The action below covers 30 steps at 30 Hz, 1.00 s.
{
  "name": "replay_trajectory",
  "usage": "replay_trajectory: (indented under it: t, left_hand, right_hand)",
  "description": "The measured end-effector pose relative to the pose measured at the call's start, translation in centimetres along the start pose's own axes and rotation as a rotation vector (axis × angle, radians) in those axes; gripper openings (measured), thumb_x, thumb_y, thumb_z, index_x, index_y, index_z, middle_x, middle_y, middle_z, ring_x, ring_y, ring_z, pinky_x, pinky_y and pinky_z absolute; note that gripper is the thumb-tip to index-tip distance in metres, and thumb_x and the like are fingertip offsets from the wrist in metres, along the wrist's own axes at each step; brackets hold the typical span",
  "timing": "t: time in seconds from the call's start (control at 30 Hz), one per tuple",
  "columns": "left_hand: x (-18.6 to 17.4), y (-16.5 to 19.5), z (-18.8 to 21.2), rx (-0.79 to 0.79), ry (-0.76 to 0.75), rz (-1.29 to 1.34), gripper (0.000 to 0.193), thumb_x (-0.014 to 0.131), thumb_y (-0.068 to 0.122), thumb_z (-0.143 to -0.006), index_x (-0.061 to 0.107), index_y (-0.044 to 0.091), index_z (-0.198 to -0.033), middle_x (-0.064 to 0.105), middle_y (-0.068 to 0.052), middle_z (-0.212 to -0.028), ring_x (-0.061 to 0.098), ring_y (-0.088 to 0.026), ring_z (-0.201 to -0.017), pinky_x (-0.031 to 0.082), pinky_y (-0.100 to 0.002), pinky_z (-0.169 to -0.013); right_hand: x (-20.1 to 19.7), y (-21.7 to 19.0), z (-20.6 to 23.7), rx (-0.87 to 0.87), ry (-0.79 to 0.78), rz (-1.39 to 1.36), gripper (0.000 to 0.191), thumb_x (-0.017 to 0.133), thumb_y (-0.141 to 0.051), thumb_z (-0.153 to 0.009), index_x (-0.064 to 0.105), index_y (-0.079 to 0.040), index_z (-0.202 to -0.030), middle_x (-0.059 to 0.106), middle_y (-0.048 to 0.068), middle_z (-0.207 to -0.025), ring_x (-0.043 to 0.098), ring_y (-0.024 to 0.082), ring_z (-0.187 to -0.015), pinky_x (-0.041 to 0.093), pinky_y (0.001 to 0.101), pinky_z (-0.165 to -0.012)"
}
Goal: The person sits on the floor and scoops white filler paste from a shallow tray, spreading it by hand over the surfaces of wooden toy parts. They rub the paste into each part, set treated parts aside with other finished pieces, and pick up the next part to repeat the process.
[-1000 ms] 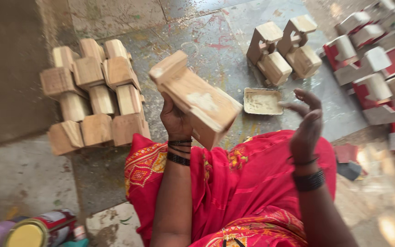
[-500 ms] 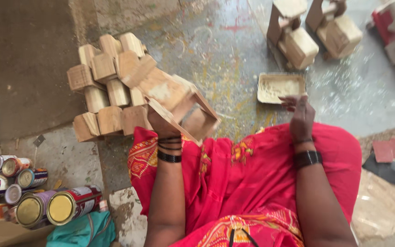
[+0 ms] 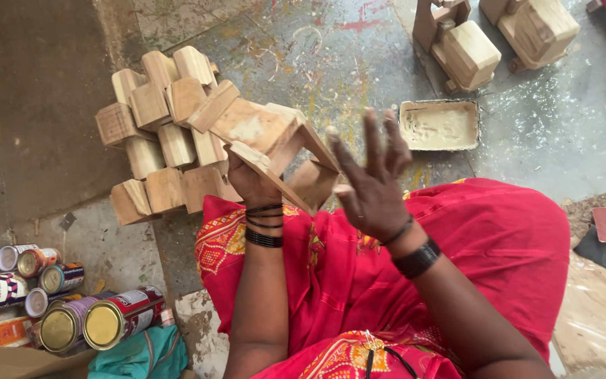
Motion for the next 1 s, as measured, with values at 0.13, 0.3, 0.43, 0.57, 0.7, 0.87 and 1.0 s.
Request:
replay_trajectory:
  t: [0.13, 0.3, 0.43, 0.57, 0.7, 0.87, 1.0]
  left_hand:
    - [0.1, -0.3, 0.4, 0.008, 0.018, -0.030, 0.059, 0.050, 0.044, -0.107, 0.048, 0.003, -0.149, 0.053, -0.018, -0.151, 0.049, -0.038, -0.142, 0.033, -0.060, -0.124]
    - [1.1, -0.5, 0.6, -0.004, -0.011, 0.064, 0.060, 0.051, 0.044, -0.109, 0.045, 0.004, -0.153, 0.051, -0.017, -0.154, 0.047, -0.038, -0.143, 0.033, -0.060, -0.124]
    - [2.1, -0.9, 0.6, -0.024, -0.079, 0.034, 0.061, 0.052, 0.045, -0.107, 0.045, 0.005, -0.152, 0.051, -0.017, -0.154, 0.048, -0.038, -0.143, 0.032, -0.060, -0.123]
    - [2.0, -1.2, 0.4, 0.013, -0.024, 0.083, 0.059, 0.052, 0.045, -0.106, 0.045, 0.008, -0.152, 0.053, -0.014, -0.152, 0.048, -0.035, -0.143, 0.033, -0.059, -0.124]
    - [2.6, -1.0, 0.5, 0.071, -0.002, 0.017, 0.058, 0.057, 0.041, -0.105, 0.047, 0.005, -0.150, 0.058, -0.014, -0.145, 0.054, -0.033, -0.136, 0.040, -0.053, -0.120]
    - [8.3, -1.3, 0.3, 0.185, -0.211, -0.385, 0.041, 0.068, 0.013, -0.106, 0.049, -0.001, -0.139, 0.057, -0.009, -0.125, 0.056, -0.024, -0.115, 0.047, -0.039, -0.103]
    - [13.5, -4.4, 0.7, 0.341, -0.266, -1.106, 0.064, 0.079, 0.019, -0.093, 0.042, 0.005, -0.144, 0.056, -0.009, -0.132, 0.058, -0.024, -0.120, 0.053, -0.038, -0.102]
  right_hand:
    - [-0.1, -2.9, -2.9, 0.013, -0.004, 0.039, 0.070, 0.022, -0.063, -0.107, 0.043, -0.027, -0.163, 0.006, 0.016, -0.174, 0.004, 0.044, -0.161, 0.008, 0.0575, -0.127]
    - [-0.5, -3.3, -3.2, 0.163, -0.019, -0.040, 0.069, 0.022, -0.059, -0.110, 0.043, -0.020, -0.162, 0.009, 0.022, -0.175, 0.006, 0.047, -0.163, 0.007, 0.0584, -0.129]
    - [-1.4, -4.8, -2.6, 0.068, 0.044, -0.053, 0.071, 0.023, -0.059, -0.112, 0.036, -0.015, -0.166, 0.004, 0.023, -0.175, 0.003, 0.048, -0.164, 0.006, 0.0584, -0.132]
    - [-0.6, -4.6, -3.1, 0.025, 0.003, 0.107, 0.065, 0.030, -0.052, -0.110, 0.038, -0.018, -0.164, 0.006, 0.017, -0.173, 0.003, 0.042, -0.161, 0.008, 0.0552, -0.128]
    - [-1.4, -0.2, -2.7, 0.188, 0.255, -0.942, 0.053, 0.045, -0.019, -0.111, 0.025, -0.015, -0.160, 0.008, 0.008, -0.171, 0.004, 0.030, -0.162, 0.022, 0.0501, -0.136]
    - [-4.8, 8.6, 2.5, 0.451, 0.133, -0.419, 0.053, 0.028, -0.026, -0.113, 0.063, -0.001, -0.144, 0.022, 0.007, -0.170, 0.032, 0.025, -0.152, 0.033, 0.0428, -0.120]
    - [-5.3, 16.9, 8.5, 0.817, 0.216, -0.711, 0.058, 0.026, -0.051, -0.111, 0.049, -0.009, -0.143, 0.058, 0.011, -0.148, 0.058, 0.022, -0.120, 0.047, 0.0365, -0.092]
Point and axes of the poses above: each hand's wrist, its own z-axis away from the middle knuckle, its own x-axis out of the palm, y = z × x, the point moved 7 cm from there along -z, towards the middle knuckle
